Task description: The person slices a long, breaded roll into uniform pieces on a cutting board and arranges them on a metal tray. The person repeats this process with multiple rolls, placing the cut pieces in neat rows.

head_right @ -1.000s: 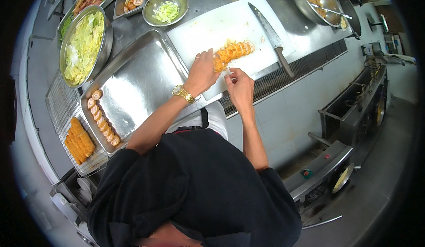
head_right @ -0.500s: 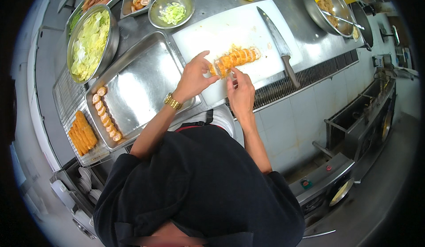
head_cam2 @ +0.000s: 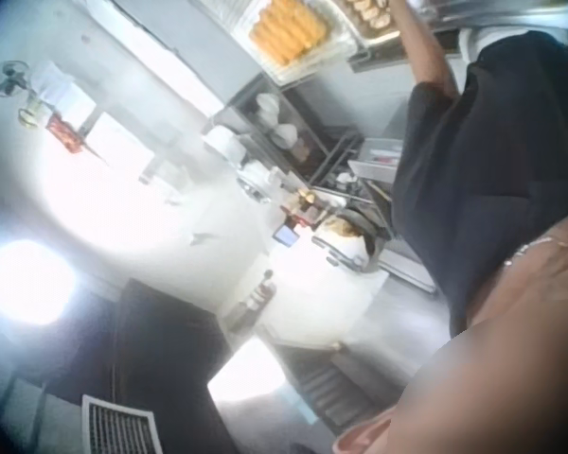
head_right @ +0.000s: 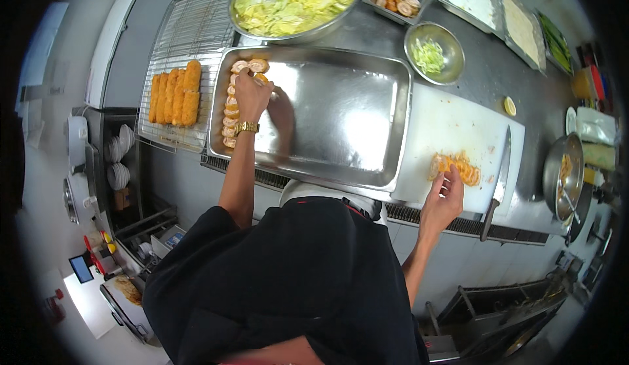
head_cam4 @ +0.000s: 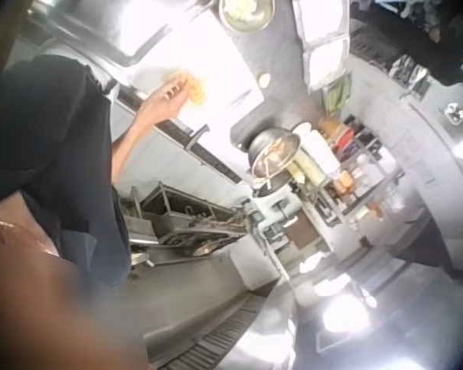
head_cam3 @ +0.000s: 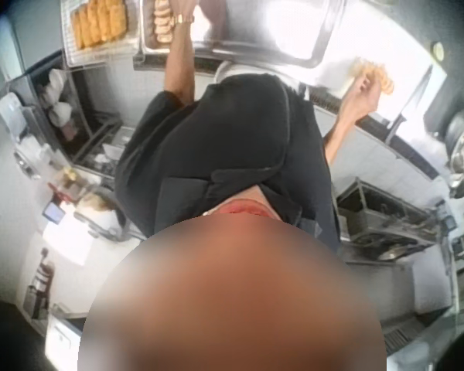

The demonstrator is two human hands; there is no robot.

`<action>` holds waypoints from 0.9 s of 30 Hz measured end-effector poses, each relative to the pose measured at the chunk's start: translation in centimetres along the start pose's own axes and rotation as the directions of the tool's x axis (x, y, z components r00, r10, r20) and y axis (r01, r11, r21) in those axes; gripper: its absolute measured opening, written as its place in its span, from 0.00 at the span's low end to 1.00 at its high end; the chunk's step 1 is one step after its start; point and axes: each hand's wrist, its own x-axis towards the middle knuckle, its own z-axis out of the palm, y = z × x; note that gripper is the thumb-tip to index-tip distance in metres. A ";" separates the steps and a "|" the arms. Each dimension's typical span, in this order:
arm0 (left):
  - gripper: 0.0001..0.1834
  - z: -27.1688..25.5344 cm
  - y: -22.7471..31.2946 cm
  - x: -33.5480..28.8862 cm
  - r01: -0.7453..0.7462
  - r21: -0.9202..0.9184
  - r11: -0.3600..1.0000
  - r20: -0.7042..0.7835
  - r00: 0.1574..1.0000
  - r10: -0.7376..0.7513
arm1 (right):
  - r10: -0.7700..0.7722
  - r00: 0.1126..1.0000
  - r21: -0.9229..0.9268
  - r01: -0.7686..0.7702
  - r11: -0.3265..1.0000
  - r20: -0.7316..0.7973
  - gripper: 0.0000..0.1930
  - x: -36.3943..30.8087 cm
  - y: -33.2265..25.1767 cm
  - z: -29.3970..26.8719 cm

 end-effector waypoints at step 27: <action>0.45 2.0 -1.5 -1.4 -0.025 -0.214 0.977 -0.217 0.976 -0.022 | 0.038 0.991 -0.069 -0.029 0.997 0.128 0.18 -5.0 -4.8 2.9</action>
